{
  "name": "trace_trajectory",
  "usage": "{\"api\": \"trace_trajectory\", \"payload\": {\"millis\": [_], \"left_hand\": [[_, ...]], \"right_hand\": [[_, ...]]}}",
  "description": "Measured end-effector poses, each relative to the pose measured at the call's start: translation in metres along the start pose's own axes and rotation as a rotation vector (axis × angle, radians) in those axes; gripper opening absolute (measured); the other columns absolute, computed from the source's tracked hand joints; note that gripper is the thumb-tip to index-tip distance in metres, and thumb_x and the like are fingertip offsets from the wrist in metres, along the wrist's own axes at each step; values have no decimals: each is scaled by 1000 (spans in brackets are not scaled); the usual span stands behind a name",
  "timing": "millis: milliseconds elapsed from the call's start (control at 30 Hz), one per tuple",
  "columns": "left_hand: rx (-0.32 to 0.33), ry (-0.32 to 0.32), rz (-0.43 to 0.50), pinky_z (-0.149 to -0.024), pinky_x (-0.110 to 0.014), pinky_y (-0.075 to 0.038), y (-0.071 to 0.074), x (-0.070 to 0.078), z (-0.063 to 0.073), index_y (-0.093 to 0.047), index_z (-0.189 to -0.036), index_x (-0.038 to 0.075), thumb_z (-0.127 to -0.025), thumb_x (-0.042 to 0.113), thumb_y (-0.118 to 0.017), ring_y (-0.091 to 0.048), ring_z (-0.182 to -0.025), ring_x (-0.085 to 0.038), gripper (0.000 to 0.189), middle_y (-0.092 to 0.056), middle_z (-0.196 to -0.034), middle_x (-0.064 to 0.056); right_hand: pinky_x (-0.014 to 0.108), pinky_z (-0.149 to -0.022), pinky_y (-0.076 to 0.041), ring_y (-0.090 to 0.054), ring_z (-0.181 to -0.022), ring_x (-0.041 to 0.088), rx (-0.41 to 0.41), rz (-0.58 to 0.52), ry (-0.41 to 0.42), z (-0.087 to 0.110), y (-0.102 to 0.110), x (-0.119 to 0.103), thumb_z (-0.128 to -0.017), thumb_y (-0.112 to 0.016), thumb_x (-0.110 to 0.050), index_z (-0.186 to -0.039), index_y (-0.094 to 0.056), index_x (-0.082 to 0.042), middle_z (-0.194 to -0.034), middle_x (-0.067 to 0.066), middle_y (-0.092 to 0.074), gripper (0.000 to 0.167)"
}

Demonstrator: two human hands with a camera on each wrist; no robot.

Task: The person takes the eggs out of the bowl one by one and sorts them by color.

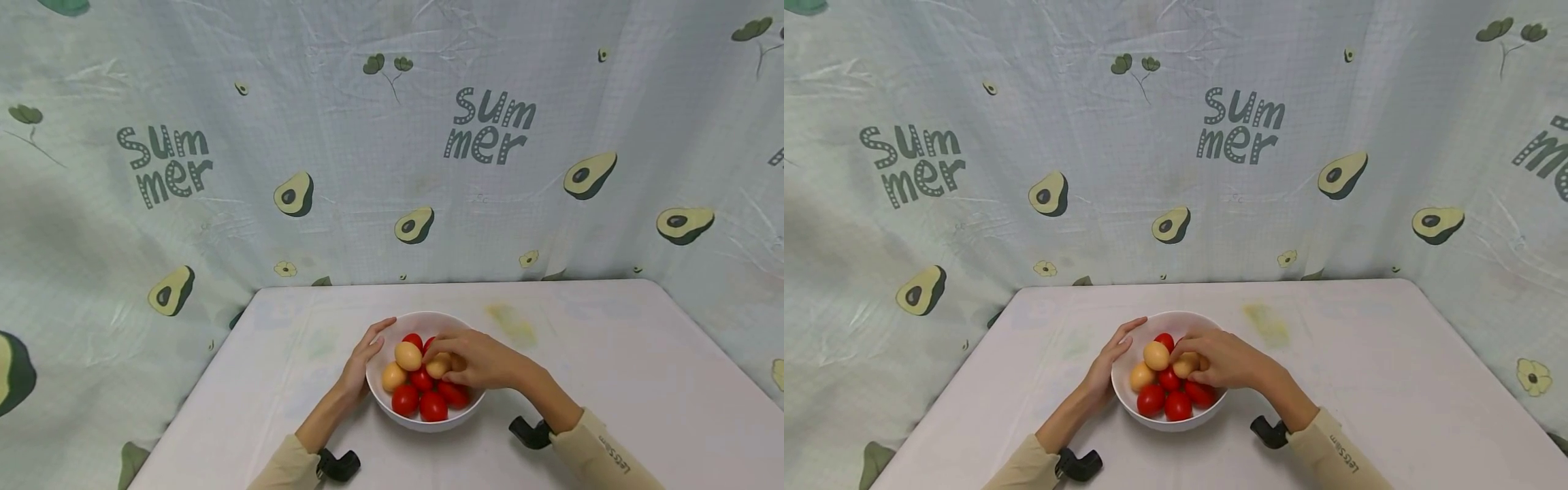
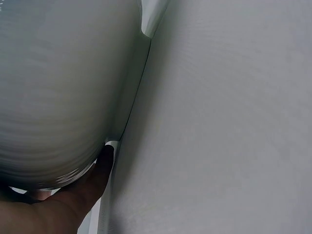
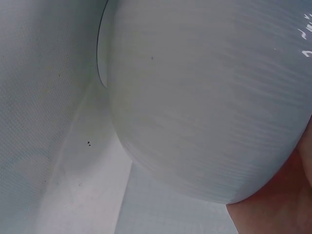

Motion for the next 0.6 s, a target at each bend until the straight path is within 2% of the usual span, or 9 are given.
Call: {"api": "trace_trajectory", "payload": {"millis": [333,600], "left_hand": [[-1,10,-7,-131,-54,-15,-1,0,2,-37,-159,19,-110,27,-30,-27,-157,-35,51,-30,-168,-10],[-7,10,-3,-131,-54,-16,-2,1,2,-36,-159,18,-110,27,-29,-29,-156,-34,50,-32,-168,-11]], "right_hand": [[38,-100,-58,-60,-114,13,18,-23,8,0,6,-4,-89,-79,-14,-118,-72,-28,-121,-10,-67,33],[40,-101,-59,-63,-114,15,60,-82,46,5,23,-10,-91,-76,-10,-122,-72,-23,-124,-6,-68,34]]}}
Point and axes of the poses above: each hand's wrist, its own z-axis away from the middle knuckle, its own y-axis out of the back of the hand, x = y × z, the point moved 10 cm from there along -z, towards the middle knuckle
